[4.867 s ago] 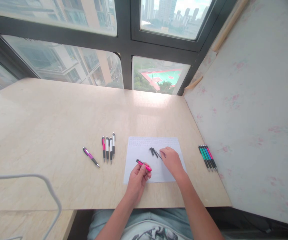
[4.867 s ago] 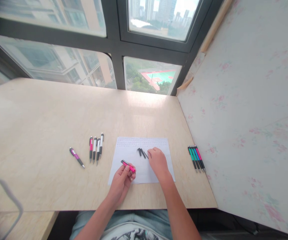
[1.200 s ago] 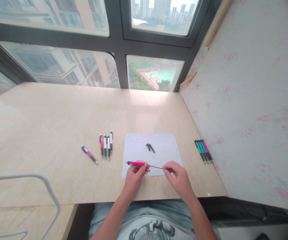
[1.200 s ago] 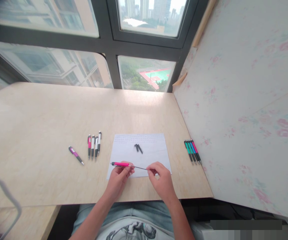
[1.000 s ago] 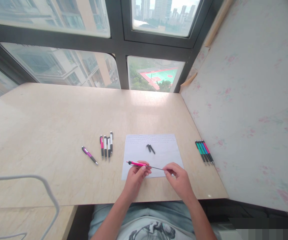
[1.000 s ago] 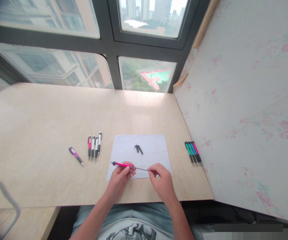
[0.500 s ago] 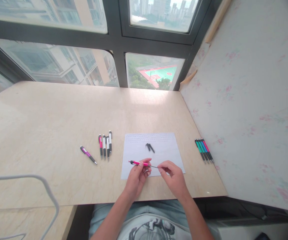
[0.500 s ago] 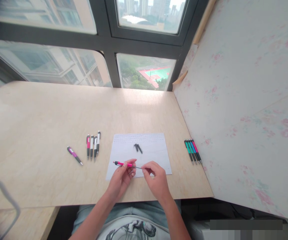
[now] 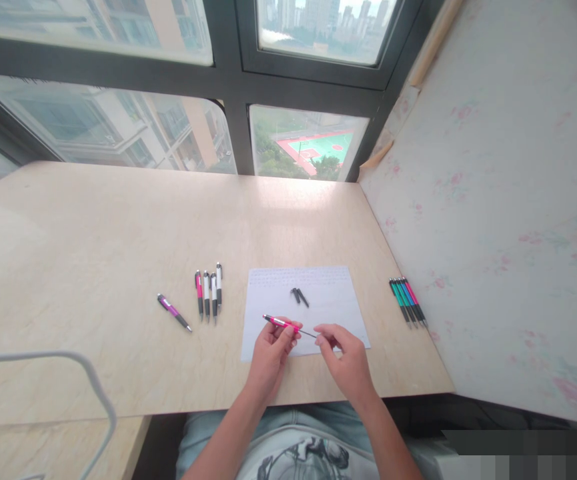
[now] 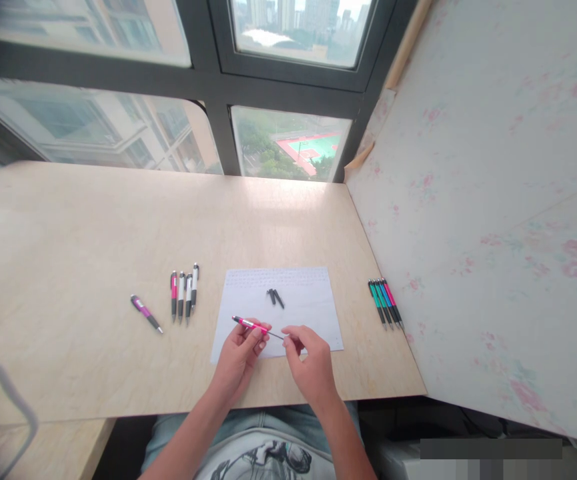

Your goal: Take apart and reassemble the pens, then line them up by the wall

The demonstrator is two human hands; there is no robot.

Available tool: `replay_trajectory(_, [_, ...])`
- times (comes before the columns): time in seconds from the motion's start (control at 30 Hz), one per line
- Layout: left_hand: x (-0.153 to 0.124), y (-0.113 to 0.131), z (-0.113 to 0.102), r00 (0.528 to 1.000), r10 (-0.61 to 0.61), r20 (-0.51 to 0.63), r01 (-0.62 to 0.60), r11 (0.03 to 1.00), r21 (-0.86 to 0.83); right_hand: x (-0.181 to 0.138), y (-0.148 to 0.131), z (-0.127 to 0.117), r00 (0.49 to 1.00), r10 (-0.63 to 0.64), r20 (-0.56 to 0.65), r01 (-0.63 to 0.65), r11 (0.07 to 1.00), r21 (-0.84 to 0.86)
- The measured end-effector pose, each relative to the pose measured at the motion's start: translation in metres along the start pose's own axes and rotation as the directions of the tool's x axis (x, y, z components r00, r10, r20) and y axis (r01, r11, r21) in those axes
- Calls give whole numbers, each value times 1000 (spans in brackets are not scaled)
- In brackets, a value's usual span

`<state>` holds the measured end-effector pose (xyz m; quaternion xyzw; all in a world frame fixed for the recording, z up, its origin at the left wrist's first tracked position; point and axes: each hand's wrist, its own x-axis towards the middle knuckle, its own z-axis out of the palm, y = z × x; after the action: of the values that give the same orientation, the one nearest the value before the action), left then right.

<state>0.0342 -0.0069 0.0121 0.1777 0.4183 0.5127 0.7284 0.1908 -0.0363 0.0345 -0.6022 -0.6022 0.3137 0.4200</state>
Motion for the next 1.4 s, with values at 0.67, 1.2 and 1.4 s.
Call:
replay_trajectory(0.67, [5, 8, -3, 995, -89, 38, 93, 988, -127, 5, 3, 4, 991, -131, -6, 130, 990, -58])
replay_trajectory(1.2, [7, 6, -3, 996, -88, -3, 88, 995, -46, 9, -6, 3, 985, -173, 28, 174, 981, -79])
replay_trajectory(1.4, [8, 9, -5, 994, -109, -17, 104, 978, -180, 11, 3, -4, 987, -74, 141, 68, 997, 42])
